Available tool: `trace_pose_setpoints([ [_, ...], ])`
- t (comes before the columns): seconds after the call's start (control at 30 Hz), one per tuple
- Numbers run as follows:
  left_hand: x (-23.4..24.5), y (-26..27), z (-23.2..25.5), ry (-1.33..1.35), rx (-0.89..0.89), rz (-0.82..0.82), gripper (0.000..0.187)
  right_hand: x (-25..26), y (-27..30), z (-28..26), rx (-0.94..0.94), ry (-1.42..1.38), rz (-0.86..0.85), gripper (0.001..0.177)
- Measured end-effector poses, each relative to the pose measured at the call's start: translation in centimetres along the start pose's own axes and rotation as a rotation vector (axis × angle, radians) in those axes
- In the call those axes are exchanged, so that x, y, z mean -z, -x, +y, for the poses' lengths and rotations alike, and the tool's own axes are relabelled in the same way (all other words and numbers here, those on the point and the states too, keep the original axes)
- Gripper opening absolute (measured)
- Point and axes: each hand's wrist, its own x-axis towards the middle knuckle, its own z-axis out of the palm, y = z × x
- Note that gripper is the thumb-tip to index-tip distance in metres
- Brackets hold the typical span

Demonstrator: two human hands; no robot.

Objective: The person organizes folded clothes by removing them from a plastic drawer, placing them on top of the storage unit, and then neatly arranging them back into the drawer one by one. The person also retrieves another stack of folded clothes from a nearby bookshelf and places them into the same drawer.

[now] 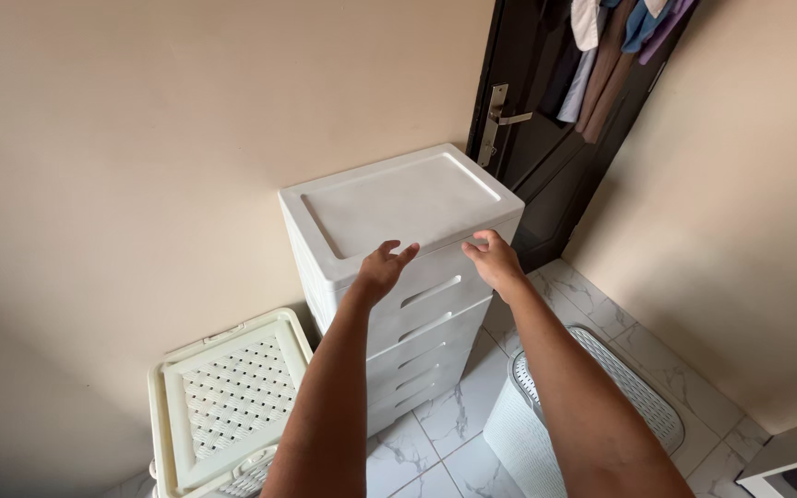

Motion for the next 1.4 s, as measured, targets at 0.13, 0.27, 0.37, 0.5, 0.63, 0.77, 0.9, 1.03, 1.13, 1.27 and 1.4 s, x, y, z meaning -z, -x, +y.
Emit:
trace_pose_setpoints([
  [0.13, 0.3, 0.5, 0.2, 0.021, 0.014, 0.001, 0.09, 0.0, 0.0, 0.1, 0.018, -0.01, 0.004, 0.058],
  [0.27, 0.3, 1.4, 0.0, 0.04, 0.047, -0.011, 0.089, -0.1, 0.2, 0.4, 0.02, -0.017, -0.004, 0.058],
  [0.37, 0.2, 1.7, -0.2, 0.046, 0.054, -0.015, 0.089, -0.2, 0.4, 0.4, 0.022, -0.026, -0.003, 0.058],
  [0.5, 0.0, 1.8, -0.4, 0.041, 0.04, 0.0, 0.09, -0.1, 0.8, 0.5, 0.018, -0.029, -0.007, 0.059],
  [0.63, -0.5, 1.7, -0.6, 0.054, 0.061, -0.009, 0.09, 0.1, 0.8, 1.1, 0.008, -0.015, -0.018, 0.057],
  [0.77, -1.5, 1.6, -0.7, 0.051, 0.074, -0.014, 0.09, 0.0, 0.4, 2.3, 0.007, -0.018, -0.018, 0.056],
  [0.9, -2.7, 1.6, -0.7, 0.064, 0.053, -0.009, 0.091, 0.3, 0.1, 3.3, 0.01, -0.016, -0.012, 0.056],
  [1.03, -3.9, 1.4, -0.8, 0.037, 0.087, -0.029, 0.09, 0.5, -0.2, 4.1, -0.011, -0.003, -0.038, 0.055],
  [1.13, -4.9, 1.2, -1.5, 0.07, 0.114, -0.02, 0.089, 0.0, -0.9, 5.1, -0.025, -0.012, -0.065, 0.055],
  [1.27, -6.1, 0.8, -4.7, 0.109, 0.109, 0.05, 0.087, -2.7, -3.0, 8.2, -0.01, -0.029, -0.099, 0.054],
  [1.4, -7.4, -0.9, -9.2, 0.174, 0.126, 0.149, 0.084, -7.2, -6.1, 11.6, 0.047, -0.074, -0.108, 0.056],
])
